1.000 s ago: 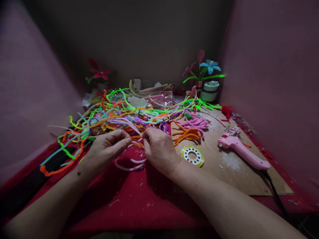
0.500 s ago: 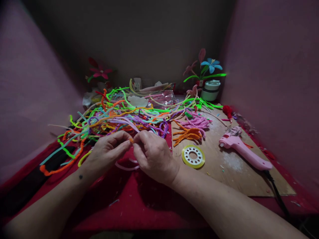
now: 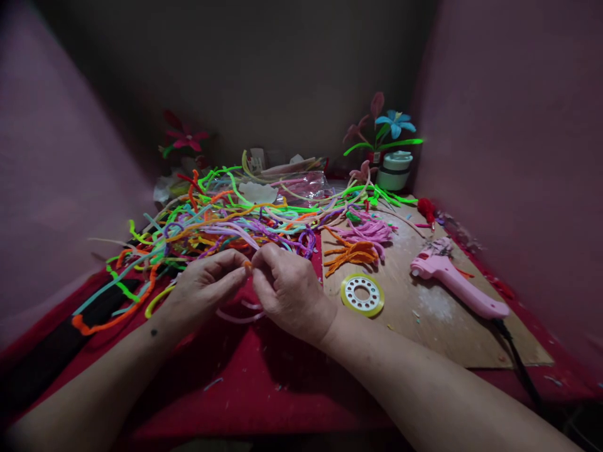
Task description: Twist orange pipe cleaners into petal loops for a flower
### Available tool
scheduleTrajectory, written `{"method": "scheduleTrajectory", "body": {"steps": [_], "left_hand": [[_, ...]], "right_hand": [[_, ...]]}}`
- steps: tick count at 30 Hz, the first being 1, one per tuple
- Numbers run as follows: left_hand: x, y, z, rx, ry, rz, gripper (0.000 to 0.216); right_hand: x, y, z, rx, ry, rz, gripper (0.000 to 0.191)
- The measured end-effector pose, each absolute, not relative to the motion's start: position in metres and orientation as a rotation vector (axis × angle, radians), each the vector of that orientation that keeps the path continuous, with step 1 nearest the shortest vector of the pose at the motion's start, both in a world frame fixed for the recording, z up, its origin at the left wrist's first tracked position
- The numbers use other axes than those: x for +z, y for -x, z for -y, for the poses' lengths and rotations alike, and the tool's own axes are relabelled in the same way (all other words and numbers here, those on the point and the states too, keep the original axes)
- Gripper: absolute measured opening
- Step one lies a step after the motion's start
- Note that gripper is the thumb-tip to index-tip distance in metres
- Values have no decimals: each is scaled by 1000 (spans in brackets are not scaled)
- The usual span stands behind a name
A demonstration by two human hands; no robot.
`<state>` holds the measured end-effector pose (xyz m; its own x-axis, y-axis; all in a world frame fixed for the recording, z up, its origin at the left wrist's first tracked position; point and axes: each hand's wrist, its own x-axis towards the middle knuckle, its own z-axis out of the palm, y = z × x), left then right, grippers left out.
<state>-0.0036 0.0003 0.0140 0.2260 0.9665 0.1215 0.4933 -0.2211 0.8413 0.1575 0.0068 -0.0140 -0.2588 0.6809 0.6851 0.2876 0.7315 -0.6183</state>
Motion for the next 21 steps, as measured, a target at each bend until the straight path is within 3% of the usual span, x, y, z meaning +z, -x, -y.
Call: {"method": "scheduleTrajectory", "body": {"steps": [21], "left_hand": [[14, 3, 1, 978, -1841, -1410, 11]], "right_hand": [[-11, -158, -5, 439, 736, 1880, 9]]}}
